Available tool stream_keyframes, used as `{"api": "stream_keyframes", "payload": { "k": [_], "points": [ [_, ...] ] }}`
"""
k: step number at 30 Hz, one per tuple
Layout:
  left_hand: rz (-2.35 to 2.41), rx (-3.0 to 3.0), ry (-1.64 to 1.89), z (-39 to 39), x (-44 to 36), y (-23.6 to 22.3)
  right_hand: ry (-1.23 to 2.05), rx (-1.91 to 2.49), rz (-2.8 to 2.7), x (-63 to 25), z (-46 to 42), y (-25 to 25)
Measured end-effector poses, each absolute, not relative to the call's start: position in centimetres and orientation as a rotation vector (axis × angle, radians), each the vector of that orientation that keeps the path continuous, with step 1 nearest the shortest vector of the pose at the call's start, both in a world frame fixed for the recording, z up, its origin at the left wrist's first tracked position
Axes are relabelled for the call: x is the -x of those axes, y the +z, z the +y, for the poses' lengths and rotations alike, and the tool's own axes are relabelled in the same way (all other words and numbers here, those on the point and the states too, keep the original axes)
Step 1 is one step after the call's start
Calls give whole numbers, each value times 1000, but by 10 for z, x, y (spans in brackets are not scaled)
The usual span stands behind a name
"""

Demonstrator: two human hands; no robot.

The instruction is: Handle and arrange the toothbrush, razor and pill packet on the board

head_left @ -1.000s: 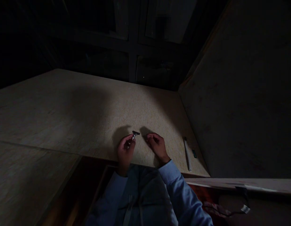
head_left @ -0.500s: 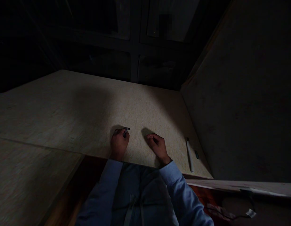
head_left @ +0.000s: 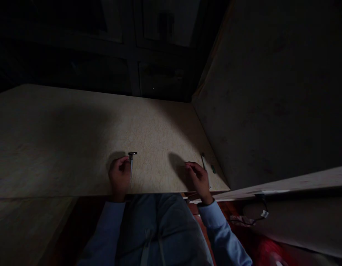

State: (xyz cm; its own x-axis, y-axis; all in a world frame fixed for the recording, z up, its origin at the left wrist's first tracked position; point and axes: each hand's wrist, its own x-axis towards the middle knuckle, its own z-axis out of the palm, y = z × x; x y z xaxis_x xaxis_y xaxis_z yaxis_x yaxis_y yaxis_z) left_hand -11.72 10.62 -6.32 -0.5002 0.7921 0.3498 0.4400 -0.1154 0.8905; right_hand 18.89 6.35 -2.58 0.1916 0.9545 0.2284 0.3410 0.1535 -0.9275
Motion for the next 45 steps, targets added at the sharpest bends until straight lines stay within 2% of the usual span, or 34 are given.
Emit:
{"api": "stream_keyframes", "payload": {
  "k": [6, 9, 12, 19, 26, 34, 39, 45],
  "points": [
    [1922, -1533, 1727, 103, 112, -55, 389, 1911, -1521, -282, 50, -15],
    [1909, -1535, 1736, 103, 112, -54, 326, 2255, -1681, -289, 46, -9],
    [1895, -1515, 1732, 103, 114, -56, 316, 2397, -1777, -275, 45, -6],
    [1818, -1339, 1668, 105, 115, -61, 502, 2032, -1843, -218, 59, -14],
    [1787, -1325, 1676, 107, 112, -64, 785, 1658, -1901, -119, 87, -19],
    [1866, -1500, 1540, 108, 109, -65, 784, 1693, -2006, -37, 116, -11],
    [1920, -1555, 1537, 105, 108, -62, 796, 1694, -1968, -32, 112, -13],
    [1928, -1518, 1555, 104, 106, -62, 600, 1792, -1969, -27, 92, -21]
  ]
}}
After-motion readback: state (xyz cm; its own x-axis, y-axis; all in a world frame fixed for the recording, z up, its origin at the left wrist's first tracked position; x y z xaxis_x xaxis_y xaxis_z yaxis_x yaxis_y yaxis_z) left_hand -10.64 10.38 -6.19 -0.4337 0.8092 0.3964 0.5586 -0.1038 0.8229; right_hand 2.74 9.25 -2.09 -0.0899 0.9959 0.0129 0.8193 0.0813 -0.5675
